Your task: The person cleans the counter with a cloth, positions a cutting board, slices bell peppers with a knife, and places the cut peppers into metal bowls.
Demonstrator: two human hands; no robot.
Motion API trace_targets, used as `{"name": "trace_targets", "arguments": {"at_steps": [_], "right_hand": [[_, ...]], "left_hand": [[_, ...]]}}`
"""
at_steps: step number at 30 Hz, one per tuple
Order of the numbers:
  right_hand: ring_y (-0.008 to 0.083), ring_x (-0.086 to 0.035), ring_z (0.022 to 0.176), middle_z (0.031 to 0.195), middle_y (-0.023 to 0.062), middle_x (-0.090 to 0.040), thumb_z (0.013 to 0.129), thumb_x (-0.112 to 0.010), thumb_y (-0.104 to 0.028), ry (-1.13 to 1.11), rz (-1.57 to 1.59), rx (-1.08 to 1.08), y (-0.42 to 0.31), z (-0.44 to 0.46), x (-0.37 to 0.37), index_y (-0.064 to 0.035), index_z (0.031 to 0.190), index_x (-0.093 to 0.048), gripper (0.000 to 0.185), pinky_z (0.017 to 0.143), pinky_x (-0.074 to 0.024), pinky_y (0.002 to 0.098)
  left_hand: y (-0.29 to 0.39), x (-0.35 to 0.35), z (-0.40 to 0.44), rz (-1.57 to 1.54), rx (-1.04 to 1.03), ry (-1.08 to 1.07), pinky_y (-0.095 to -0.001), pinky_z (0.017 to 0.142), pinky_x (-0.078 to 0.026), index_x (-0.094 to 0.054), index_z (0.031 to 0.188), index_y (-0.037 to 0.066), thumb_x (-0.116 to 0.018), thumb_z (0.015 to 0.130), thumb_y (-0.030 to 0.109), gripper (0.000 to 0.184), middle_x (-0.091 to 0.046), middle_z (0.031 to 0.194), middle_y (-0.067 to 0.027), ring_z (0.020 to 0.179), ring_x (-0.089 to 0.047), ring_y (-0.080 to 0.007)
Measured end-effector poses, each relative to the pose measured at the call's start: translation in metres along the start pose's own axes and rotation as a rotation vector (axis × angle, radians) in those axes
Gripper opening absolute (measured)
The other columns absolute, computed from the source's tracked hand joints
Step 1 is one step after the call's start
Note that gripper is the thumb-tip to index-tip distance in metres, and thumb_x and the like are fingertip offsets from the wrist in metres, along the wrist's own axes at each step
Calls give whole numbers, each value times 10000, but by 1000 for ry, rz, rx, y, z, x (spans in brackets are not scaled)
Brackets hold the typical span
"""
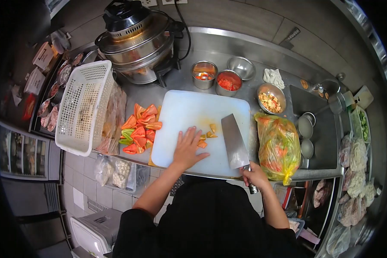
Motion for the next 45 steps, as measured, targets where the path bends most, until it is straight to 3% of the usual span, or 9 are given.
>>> {"name": "trace_targets", "arguments": {"at_steps": [4, 10, 23, 25, 27, 31, 35, 38, 45], "right_hand": [[132, -563, 465, 613, 24, -564, 940, -617, -130, -123, 33, -60, 0, 6, -25, -53, 1049, -558, 147, 455, -453, 295], [136, -548, 467, 642, 29, -556, 963, -636, -145, -277, 62, 9, -19, 35, -66, -57, 1086, -538, 180, 474, -452, 284], [143, -533, 450, 627, 33, -553, 941, -623, -127, -39, 213, 180, -209, 121, -10, -68, 1022, -554, 122, 434, -430, 303], [148, -540, 458, 636, 34, -554, 945, -615, -114, 8, 217, 152, -195, 107, -9, -61, 1019, -556, 109, 430, -426, 309], [151, -549, 469, 642, 35, -553, 939, -606, -99, 139, 133, 135, -166, 75, 1, -50, 1021, -561, 105, 437, -433, 315], [144, -567, 485, 653, 30, -572, 958, -600, -131, 72, 106, 41, -80, 27, 6, -55, 1077, -570, 145, 457, -434, 308], [146, -563, 483, 653, 30, -566, 940, -605, -106, -64, 185, 16, -44, 24, -14, -55, 1066, -574, 139, 455, -434, 308], [150, -544, 479, 663, 34, -558, 925, -619, -73, -58, 215, -21, -33, 44, -33, -67, 1041, -574, 124, 454, -434, 307], [155, -550, 474, 654, 35, -571, 940, -661, -106, -33, 261, -31, -22, 58, -36, -69, 1056, -582, 145, 451, -435, 301]], "left_hand": [[8, -37, 39, -50, 110, 66, -477, 1237, -268, -383, 1553, 46, -656, 980, 359, 707, -361, 1610, -228, 1494, -356, -367], [-9, -44, 71, -465, 314, 294, -454, 1195, -351, -539, 1409, -34, -548, 1040, 231, 455, -457, 1538, -244, 1428, -432, -398], [-52, 36, 312, -453, -49, 498, -404, 1087, -456, -643, 1322, 2, -567, 1042, 303, 417, -627, 1375, -219, 1285, -589, -374], [-82, -4, 332, -392, 122, 73, -405, 1012, -500, -674, 1302, 72, -599, 1021, 353, 405, -696, 1255, -191, 1167, -659, -351], [-91, 5, 328, -279, 0, 182, -407, 957, -522, -704, 1261, 103, -631, 999, 367, 379, -723, 1185, -171, 1093, -689, -334], [-104, 52, 305, -498, 164, 198, -424, 983, -508, -738, 1169, 80, -629, 981, 390, 379, -704, 1224, -174, 1162, -651, -346], [-95, 34, 264, -93, -28, 186, -459, 970, -505, -757, 1062, 93, -655, 974, 340, 282, -744, 1083, -122, 1057, -687, -315], [-95, 7, 250, 128, -22, 29, -640, 1071, -329, -754, 1029, 161, -658, 949, 284, 176, -736, 1053, -65, 1095, -653, -230], [-43, 2, 244, 64, 74, 117, -505, 978, -489, -704, 1046, 74, -595, 962, 180, 174, -716, 1078, -143, 1066, -662, -320]]}}
Point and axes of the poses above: each hand's wrist, its own z-axis towards the middle knuckle, its own x-axis out of the back of the hand, y = z × x, the point moved 7 cm from there along z, towards the middle knuckle
